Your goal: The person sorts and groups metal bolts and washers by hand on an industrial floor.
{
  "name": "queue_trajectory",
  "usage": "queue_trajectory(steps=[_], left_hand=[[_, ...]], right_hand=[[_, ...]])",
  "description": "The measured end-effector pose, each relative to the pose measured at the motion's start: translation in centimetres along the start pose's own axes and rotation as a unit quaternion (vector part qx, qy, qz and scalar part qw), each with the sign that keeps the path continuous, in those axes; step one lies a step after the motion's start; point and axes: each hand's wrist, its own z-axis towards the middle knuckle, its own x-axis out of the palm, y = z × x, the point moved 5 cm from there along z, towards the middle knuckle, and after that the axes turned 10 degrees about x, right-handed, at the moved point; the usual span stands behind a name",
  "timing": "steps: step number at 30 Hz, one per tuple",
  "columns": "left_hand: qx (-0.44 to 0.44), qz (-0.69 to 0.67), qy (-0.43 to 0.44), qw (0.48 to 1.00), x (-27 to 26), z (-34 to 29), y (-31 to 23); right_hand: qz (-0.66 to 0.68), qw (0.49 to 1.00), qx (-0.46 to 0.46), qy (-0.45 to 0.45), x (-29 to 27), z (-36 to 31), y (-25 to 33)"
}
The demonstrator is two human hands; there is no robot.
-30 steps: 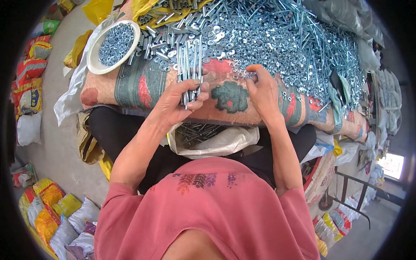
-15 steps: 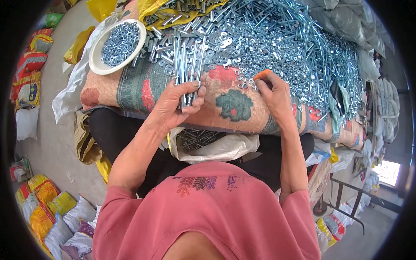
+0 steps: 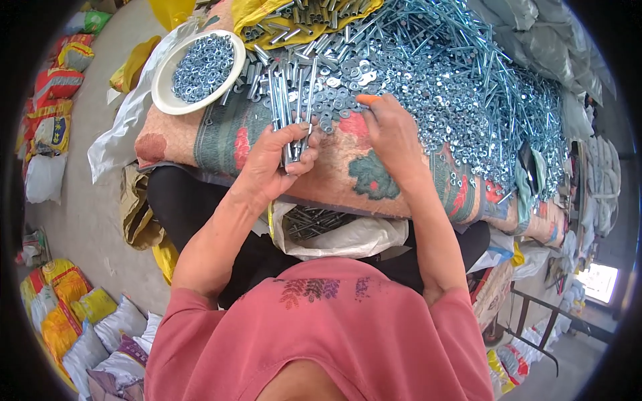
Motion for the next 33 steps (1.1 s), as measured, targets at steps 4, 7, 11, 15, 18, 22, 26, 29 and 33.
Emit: queue_trajectory(steps=[4, 7, 11, 15, 18, 22, 26, 29, 33], left_hand=[[-0.008, 0.014, -0.008, 1.000, 0.1, -0.2, 0.3], [-0.006, 0.028, 0.003, 1.000, 0.4, -0.4, 0.4], [-0.019, 0.047, 0.002, 0.999, 0.4, -0.2, 1.2], [-0.023, 0.062, -0.002, 0.998, 0.2, -0.3, 1.0], [-0.018, 0.067, 0.004, 0.998, 0.4, -0.4, 1.0], [-0.021, 0.083, -0.002, 0.996, 0.4, -0.6, 1.1], [-0.020, 0.085, -0.006, 0.996, 0.2, -0.3, 1.3], [-0.028, 0.081, 0.012, 0.996, 0.5, -0.3, 1.2], [-0.030, 0.120, 0.016, 0.992, 0.8, -0.7, 0.9]], right_hand=[[-0.060, 0.996, 0.004, 0.060, 1.1, -1.6, -0.5], [0.023, 0.997, 0.029, 0.061, -0.1, -1.4, -0.2], [-0.001, 0.999, 0.036, 0.030, 0.4, -1.0, -1.1], [-0.037, 0.997, -0.007, 0.068, 0.2, -2.5, -0.1], [0.045, 0.995, 0.010, 0.092, -0.9, -3.4, -0.8], [0.153, 0.972, 0.166, 0.070, -1.4, -2.8, -1.5], [0.031, 0.995, 0.072, 0.059, 0.4, -1.8, -1.8], [-0.051, 0.997, 0.024, 0.048, 0.8, -1.8, -1.7], [-0.047, 0.997, 0.025, 0.063, 0.8, -1.1, -1.7]])
